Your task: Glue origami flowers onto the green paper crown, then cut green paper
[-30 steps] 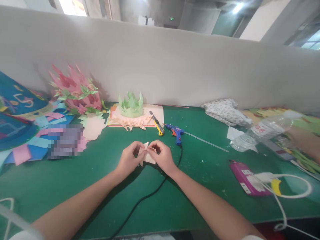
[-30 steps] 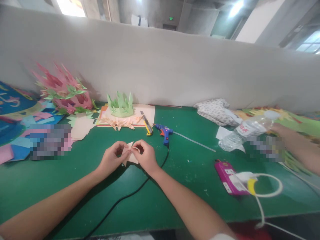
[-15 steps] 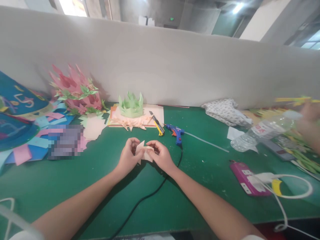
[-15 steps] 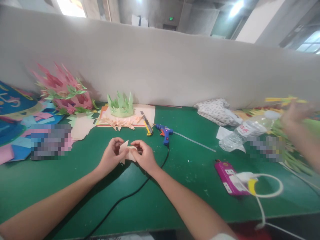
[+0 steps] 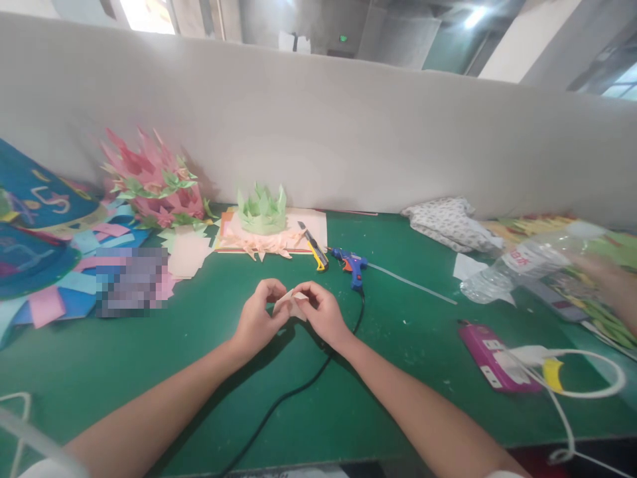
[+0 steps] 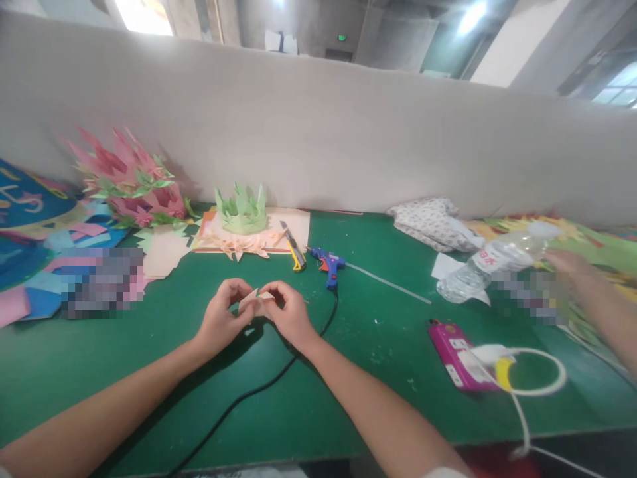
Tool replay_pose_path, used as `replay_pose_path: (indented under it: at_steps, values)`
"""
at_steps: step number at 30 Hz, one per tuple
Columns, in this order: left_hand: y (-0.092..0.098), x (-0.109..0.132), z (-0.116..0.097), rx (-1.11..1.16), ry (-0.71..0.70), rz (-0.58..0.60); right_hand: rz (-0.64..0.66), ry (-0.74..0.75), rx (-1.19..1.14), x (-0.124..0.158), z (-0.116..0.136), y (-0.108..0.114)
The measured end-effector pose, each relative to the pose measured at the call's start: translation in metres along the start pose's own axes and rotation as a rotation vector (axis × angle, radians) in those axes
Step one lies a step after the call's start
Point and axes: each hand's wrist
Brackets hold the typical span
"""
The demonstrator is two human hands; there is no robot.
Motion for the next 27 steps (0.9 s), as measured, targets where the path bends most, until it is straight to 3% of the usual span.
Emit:
replay_pose_path:
  at_steps: [11, 17, 22, 27]
  values:
    - [-0.0054, -0.0003, 0.0011, 0.219, 0.115, -0.033, -0.046, 0.101, 0.099, 0.0029, 0.0047, -0.0009]
    - [-0.0062, -0.0006, -0.003, 0.283, 0.154, -0.033, -0.085, 0.077, 0.125, 0.0046, 0.0036, -0.0017]
    - [-0.0013, -0.0036, -0.0014, 0.14, 0.187, 0.112, -0.023, 0.058, 0.138, 0.0028, 0.0038, 0.0004]
    - [0.0011, -0.0048, -0.0025, 0.033, 0.177, 0.109, -0.013, 0.042, 0.13, 0.0025, 0.0069, 0.0012]
Point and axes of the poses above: each hand's wrist, its own x-axis away from the middle knuckle, its own y-axis out of the back of the hand, z = x × y, and after that the axes turned 7 degrees about x, right-handed
